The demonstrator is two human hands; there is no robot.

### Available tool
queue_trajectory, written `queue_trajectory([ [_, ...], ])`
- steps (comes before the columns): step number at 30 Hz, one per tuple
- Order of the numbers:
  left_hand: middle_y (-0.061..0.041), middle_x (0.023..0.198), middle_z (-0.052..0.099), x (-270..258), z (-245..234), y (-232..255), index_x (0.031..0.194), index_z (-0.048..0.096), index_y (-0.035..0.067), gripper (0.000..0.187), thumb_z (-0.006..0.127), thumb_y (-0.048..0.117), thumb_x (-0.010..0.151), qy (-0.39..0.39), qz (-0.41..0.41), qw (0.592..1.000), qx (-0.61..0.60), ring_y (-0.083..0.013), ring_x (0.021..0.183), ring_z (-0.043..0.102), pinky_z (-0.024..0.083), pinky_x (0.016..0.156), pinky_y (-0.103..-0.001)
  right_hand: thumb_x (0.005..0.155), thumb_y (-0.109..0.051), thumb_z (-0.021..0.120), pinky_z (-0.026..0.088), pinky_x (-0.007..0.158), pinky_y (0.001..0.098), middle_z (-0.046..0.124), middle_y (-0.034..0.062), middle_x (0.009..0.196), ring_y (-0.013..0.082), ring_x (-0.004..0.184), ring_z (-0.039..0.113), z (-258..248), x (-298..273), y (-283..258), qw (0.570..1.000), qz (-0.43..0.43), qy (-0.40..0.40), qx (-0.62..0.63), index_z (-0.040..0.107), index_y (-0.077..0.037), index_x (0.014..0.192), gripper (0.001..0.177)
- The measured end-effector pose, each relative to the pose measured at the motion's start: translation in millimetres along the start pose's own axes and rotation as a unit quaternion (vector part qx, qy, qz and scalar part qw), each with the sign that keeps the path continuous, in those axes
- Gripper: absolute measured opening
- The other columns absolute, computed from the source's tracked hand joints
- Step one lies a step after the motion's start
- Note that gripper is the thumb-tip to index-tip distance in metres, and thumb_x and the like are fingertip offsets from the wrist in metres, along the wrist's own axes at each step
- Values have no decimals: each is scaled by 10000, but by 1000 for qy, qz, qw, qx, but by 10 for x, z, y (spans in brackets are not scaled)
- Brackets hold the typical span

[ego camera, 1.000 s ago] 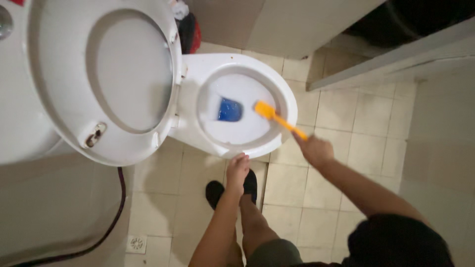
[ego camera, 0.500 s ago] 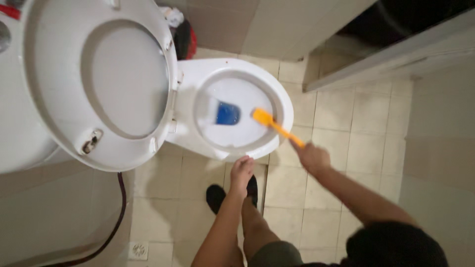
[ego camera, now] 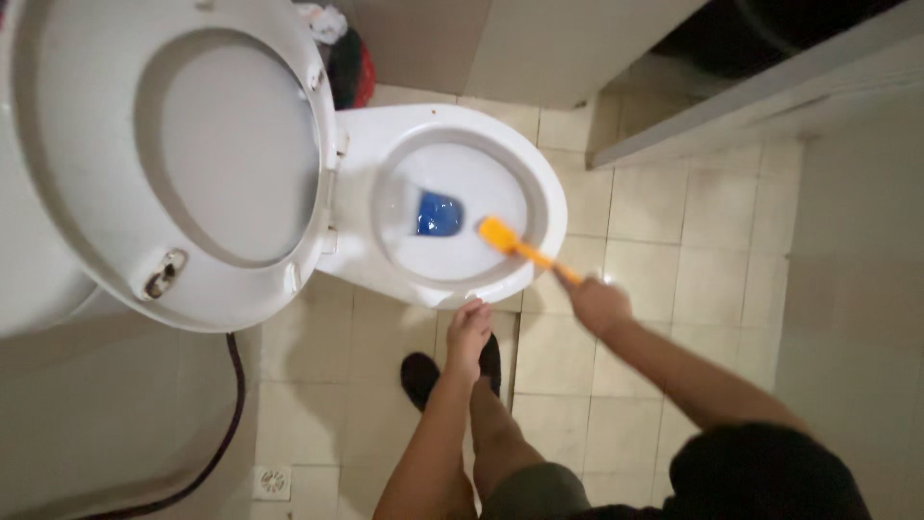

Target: The person cleans the interior of a toilet bowl with a brush, then rinses the brush, a toothbrush, a scouring pad, and a comb under a faucet.

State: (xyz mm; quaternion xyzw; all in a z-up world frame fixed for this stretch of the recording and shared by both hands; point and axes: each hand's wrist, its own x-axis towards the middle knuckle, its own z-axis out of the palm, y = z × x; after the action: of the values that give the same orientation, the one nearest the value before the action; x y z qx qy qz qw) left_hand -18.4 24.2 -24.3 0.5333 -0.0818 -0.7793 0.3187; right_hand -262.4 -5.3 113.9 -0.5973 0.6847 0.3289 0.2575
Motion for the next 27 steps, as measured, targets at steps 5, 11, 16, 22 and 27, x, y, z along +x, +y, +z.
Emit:
queue_trajectory([
  [5, -1, 1095, 664, -104, 50, 87, 1269, 628, 83, 418, 741, 264, 911, 10, -10, 1000, 6, -116, 984, 597, 449, 835, -306, 1023, -130, 415, 589, 696, 467, 684, 163, 1021, 330, 852, 718, 21, -7, -157, 999, -35, -7, 19, 170, -422, 1638, 723],
  [11, -4, 1089, 673, -109, 73, 263, 1252, 643, 107, 414, 738, 298, 896, 33, -13, 999, 11, -140, 1033, 610, 463, 889, -332, 1001, -94, 444, 604, 621, 452, 663, 161, 1009, 314, 770, 733, -609, 228, 319, 997, 11, 66, -41, 170, -363, 1639, 745],
  [16, 34, 1119, 681, -108, 98, 181, 1233, 631, 126, 400, 727, 275, 875, 57, -27, 998, 12, -121, 1057, 619, 465, 890, -318, 998, -80, 426, 597, 687, 449, 685, 163, 1004, 303, 825, 717, -157, -87, -47, 998, -26, -48, 18, 126, -426, 1638, 788],
  [22, -28, 1066, 670, -126, 22, 264, 1251, 638, 97, 412, 729, 271, 890, 40, -15, 999, 32, -148, 993, 634, 471, 820, -311, 1029, -89, 408, 604, 701, 474, 710, 138, 969, 320, 839, 733, -448, 199, 118, 999, 28, 36, 25, 247, -379, 1619, 677],
  [27, -32, 1054, 661, -70, -78, 352, 1267, 630, 87, 429, 724, 250, 881, 70, -6, 997, 13, -148, 960, 637, 505, 830, -314, 1059, -277, 452, 590, 781, 483, 728, 185, 991, 353, 894, 729, -215, 353, 206, 996, -4, -44, 83, 322, -324, 1595, 553],
])
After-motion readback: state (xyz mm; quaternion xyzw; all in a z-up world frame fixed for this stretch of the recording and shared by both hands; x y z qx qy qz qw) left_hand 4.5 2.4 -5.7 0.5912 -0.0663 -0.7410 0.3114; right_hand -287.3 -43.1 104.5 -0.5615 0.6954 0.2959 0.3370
